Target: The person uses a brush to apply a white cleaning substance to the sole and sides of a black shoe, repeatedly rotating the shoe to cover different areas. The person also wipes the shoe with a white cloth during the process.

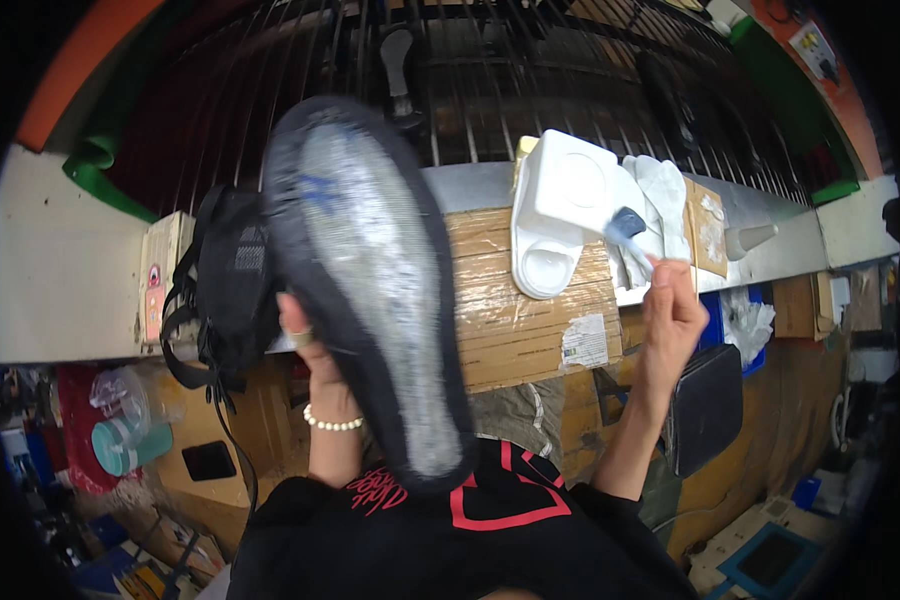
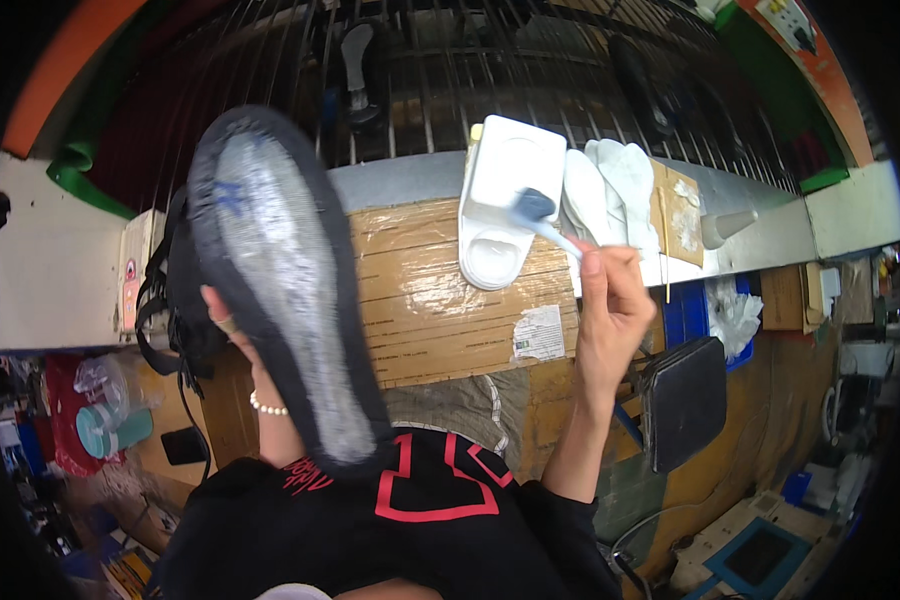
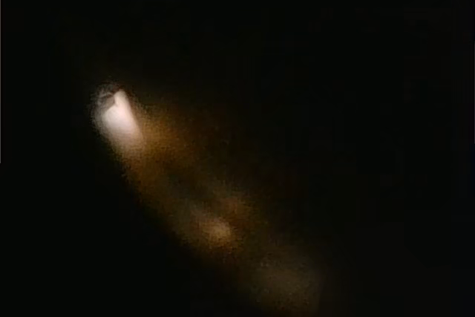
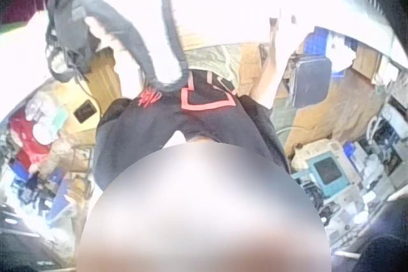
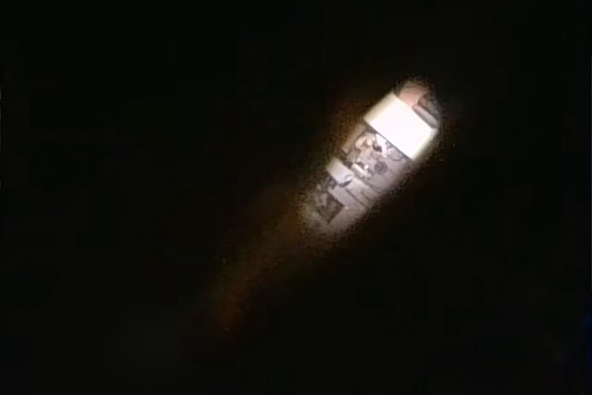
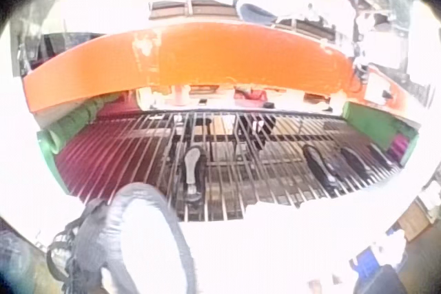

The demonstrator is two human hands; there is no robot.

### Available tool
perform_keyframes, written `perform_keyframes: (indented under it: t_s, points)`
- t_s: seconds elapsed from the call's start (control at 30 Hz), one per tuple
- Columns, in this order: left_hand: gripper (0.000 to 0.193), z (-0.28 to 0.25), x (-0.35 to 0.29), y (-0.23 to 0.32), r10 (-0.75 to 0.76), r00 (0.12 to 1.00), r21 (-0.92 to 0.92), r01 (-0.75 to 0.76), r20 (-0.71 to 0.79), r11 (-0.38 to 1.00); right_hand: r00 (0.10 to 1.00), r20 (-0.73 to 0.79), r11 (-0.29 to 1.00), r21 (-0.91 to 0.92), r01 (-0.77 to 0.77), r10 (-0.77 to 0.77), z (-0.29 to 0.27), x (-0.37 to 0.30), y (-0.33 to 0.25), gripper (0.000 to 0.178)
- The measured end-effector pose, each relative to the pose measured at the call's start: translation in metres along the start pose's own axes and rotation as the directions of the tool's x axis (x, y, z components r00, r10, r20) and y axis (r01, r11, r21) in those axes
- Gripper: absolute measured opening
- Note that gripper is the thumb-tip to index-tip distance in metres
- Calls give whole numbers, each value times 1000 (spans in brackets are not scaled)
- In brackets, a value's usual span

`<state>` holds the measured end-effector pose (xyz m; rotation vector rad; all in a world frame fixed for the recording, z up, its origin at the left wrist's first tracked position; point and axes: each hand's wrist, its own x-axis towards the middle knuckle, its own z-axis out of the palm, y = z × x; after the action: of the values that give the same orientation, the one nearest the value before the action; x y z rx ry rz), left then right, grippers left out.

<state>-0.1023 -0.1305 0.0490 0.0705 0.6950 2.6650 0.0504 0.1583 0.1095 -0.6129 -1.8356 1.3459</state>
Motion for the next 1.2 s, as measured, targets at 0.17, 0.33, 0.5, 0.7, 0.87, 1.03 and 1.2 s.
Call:
perform_keyframes:
  t_s: [0.17, 0.33, 0.5, 0.7, 0.87, 1.03, 1.2]
  points:
    - [94, 22, -3, -23, -188, 978, -1, 189, 88, 982, 810, 351, 786, -253, 565, -469, 27, 15, -79, 29]
    - [93, 23, 0, -19, -186, 978, 49, 182, 93, 982, 652, 185, 586, -310, 749, -736, 55, 49, -86, 38]
    - [93, 18, 1, -7, -151, 984, 50, 147, 96, 988, 611, 386, 636, -78, 768, -691, 59, 16, -80, 34]
    - [92, 13, -3, -5, -166, 980, 47, 162, 107, 986, 694, 234, 663, -206, 720, -681, 73, 55, -74, 37]
    - [91, 11, -4, -5, -161, 981, 59, 156, 105, 986, 616, 271, 581, -205, 788, -740, 70, 30, -72, 34]
    - [90, 16, -4, 0, -178, 977, 125, 164, 115, 979, 605, 394, 653, -15, 757, -692, 56, 21, -78, 31]
    - [90, 26, -7, -9, -199, 974, 204, 174, 109, 963, 710, 157, 658, -282, 698, -687, 66, 60, -71, 34]
